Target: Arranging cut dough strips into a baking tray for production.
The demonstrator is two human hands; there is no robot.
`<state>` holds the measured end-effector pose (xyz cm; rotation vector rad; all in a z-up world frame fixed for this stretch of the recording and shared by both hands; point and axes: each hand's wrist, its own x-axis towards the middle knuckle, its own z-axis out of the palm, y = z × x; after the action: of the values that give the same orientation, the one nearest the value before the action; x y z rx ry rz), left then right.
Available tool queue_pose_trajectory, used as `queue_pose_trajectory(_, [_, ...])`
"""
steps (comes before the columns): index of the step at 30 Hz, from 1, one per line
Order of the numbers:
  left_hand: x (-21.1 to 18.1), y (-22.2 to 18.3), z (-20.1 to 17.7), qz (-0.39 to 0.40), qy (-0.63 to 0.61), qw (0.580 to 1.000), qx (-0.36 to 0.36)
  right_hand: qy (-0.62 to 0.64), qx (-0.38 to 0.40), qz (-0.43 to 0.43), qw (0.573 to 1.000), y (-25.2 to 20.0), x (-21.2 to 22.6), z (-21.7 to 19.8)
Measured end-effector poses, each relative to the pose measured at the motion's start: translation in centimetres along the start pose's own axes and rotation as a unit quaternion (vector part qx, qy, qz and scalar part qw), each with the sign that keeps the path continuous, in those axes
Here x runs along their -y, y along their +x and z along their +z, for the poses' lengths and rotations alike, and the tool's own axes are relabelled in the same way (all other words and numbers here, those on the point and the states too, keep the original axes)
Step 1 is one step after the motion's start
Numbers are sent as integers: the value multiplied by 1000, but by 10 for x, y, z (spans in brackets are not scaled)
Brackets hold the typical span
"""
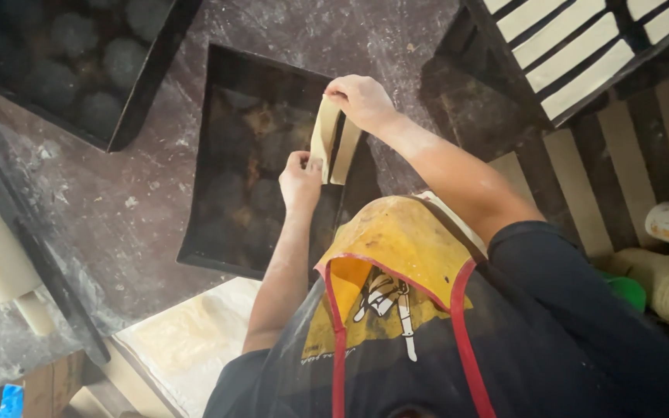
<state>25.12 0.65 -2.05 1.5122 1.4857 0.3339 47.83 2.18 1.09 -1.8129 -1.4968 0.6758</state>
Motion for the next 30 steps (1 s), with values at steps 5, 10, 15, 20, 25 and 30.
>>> queue_pose_trajectory(5, [-9,-9,-16,61,45,996,-38,-25,3,-68,997,6,23,-16])
queue_pose_trajectory(10, [8,14,-19,4,-160,987,-6,24,-30,-72,997,25,31,-20])
queue_pose_trajectory(15, [16,17,-25,-56,-211,976,19,44,-67,-49,996,7,16,-20])
queue_pose_trajectory(20, [32,21,-18,-81,-308,948,9,58,-109,-5,992,-34,-6,-35])
queue_pose_trajectory(25, [13,24,-15,-57,-282,958,-3,73,-107,73,989,-42,-16,-47])
queue_pose_trajectory(30, [15,6,-21,-25,-211,975,-59,81,-129,88,984,-1,-33,-64])
